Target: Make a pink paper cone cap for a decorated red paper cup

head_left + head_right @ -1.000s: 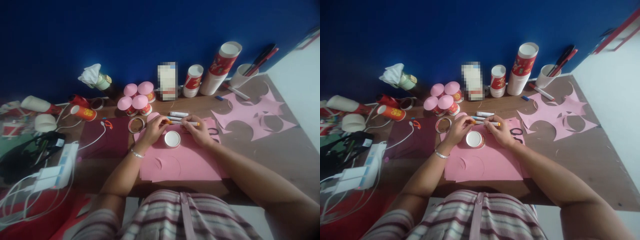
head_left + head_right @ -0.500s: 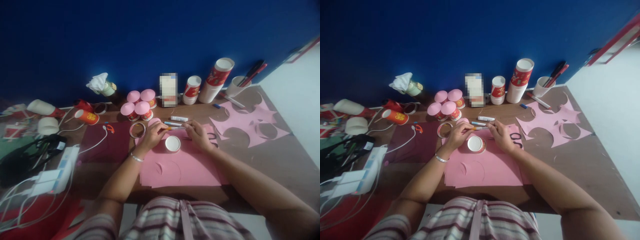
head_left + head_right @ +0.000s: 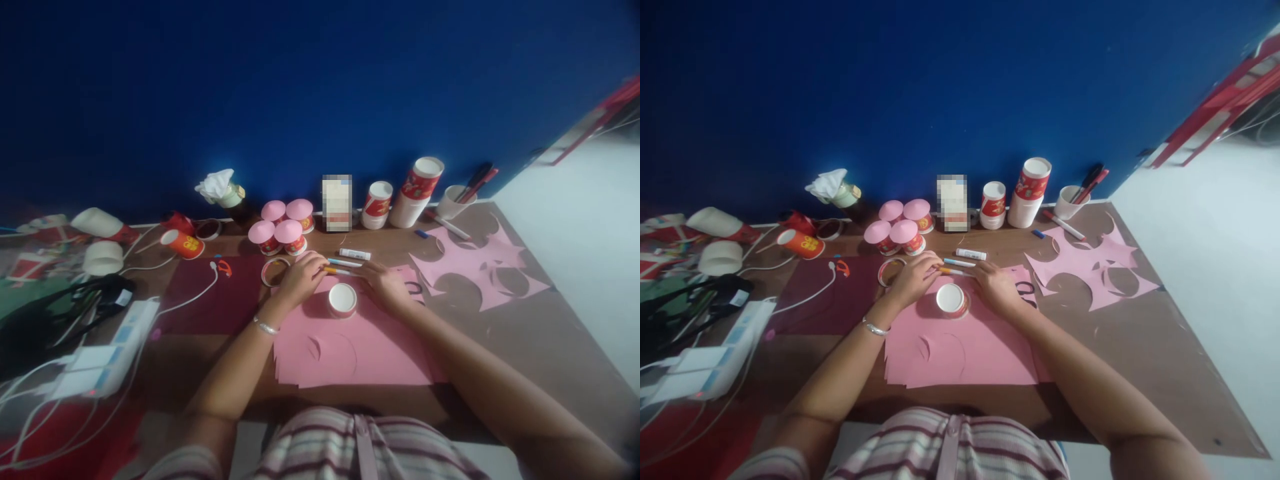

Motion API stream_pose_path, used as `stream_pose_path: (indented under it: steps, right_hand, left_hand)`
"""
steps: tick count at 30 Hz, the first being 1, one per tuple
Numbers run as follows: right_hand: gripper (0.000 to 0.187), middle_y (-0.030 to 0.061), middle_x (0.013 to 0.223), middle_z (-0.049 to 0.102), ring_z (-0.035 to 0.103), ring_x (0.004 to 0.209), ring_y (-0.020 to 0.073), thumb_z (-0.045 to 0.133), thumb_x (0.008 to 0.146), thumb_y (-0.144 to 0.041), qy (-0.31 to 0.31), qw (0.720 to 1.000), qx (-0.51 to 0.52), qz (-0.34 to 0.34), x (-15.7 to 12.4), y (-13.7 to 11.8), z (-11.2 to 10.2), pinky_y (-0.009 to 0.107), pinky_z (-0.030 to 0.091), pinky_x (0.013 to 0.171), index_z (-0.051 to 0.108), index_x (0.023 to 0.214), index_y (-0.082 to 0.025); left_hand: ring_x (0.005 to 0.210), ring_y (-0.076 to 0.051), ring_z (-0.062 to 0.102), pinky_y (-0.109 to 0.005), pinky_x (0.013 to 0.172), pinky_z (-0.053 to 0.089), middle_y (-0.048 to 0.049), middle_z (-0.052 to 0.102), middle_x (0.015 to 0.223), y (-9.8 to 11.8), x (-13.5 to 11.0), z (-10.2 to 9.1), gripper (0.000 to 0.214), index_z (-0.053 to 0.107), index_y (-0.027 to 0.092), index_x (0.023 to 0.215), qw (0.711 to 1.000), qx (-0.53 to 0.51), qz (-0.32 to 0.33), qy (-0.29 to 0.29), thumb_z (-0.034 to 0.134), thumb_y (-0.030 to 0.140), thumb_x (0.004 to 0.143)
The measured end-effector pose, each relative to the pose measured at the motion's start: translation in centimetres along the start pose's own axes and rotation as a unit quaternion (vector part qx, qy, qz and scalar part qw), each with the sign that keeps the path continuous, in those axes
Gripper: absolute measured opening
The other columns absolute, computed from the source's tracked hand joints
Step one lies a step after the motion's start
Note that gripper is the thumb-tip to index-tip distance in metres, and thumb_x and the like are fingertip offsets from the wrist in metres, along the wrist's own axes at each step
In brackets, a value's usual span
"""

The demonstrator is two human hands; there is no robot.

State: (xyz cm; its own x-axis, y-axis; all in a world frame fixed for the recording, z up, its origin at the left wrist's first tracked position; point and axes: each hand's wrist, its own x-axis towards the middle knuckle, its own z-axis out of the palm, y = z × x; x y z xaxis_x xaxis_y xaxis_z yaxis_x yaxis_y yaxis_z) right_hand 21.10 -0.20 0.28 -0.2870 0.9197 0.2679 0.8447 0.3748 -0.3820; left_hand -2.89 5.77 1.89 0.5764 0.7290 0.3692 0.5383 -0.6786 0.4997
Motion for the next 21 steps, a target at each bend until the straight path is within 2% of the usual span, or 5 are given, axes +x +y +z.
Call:
stream_pose_path:
  steps: [5,11,14,18,21]
  right_hand:
    - [0.022,0.0128,0.090,0.070,0.061,0.082,0.0243,0.052,0.093,-0.008,-0.036,0.992,-0.120,-0.018,0.0,-0.3,-0.3,0.033,0.039,0.063,0.073,0.092,-0.015]
    - [0.021,0.0137,0.092,0.068,0.056,0.086,0.0246,0.052,0.095,-0.009,-0.051,0.981,-0.185,-0.042,0.7,0.0,-0.3,0.035,0.036,0.070,0.070,0.085,-0.014]
    - [0.022,0.0128,0.093,0.067,0.055,0.086,0.0238,0.052,0.096,-0.012,-0.050,0.976,-0.206,-0.055,0.8,0.2,-0.4,0.035,0.035,0.071,0.071,0.086,-0.014]
    - [0.023,0.0118,0.090,0.067,0.055,0.084,0.0228,0.051,0.097,-0.013,-0.041,0.972,-0.222,-0.068,0.6,0.2,-0.4,0.034,0.034,0.071,0.072,0.085,-0.015]
    - [0.024,0.0115,0.088,0.067,0.055,0.082,0.0220,0.051,0.096,-0.011,-0.037,0.970,-0.225,-0.082,0.7,0.2,-0.2,0.034,0.033,0.070,0.072,0.085,-0.015]
  left_hand:
    - [0.096,-0.021,0.070,-0.037,0.090,0.055,-0.0082,0.074,0.101,-0.3,-2.2,-2.4,0.013,0.069,0.019,0.100,0.998,0.054,-0.007,-0.023,0.056,0.020,0.097]
    - [0.093,-0.021,0.070,-0.032,0.078,0.055,-0.0082,0.074,0.108,0.2,-5.4,-3.8,0.017,0.070,0.019,0.106,0.992,0.095,-0.064,-0.053,0.055,0.027,0.099]
    - [0.090,-0.019,0.070,-0.029,0.073,0.053,-0.0061,0.075,0.105,0.1,-6.8,-4.1,0.015,0.070,0.020,0.105,0.988,0.123,-0.084,-0.029,0.057,0.024,0.098]
    - [0.099,-0.021,0.068,-0.031,0.084,0.054,-0.0067,0.072,0.102,-1.0,-8.1,-5.1,0.008,0.069,0.020,0.097,0.981,0.149,-0.117,0.039,0.063,0.020,0.094]
    - [0.100,-0.022,0.067,-0.032,0.086,0.054,-0.0078,0.070,0.105,-2.3,-8.6,-6.0,0.013,0.069,0.019,0.104,0.970,0.167,-0.164,0.064,0.066,0.018,0.091]
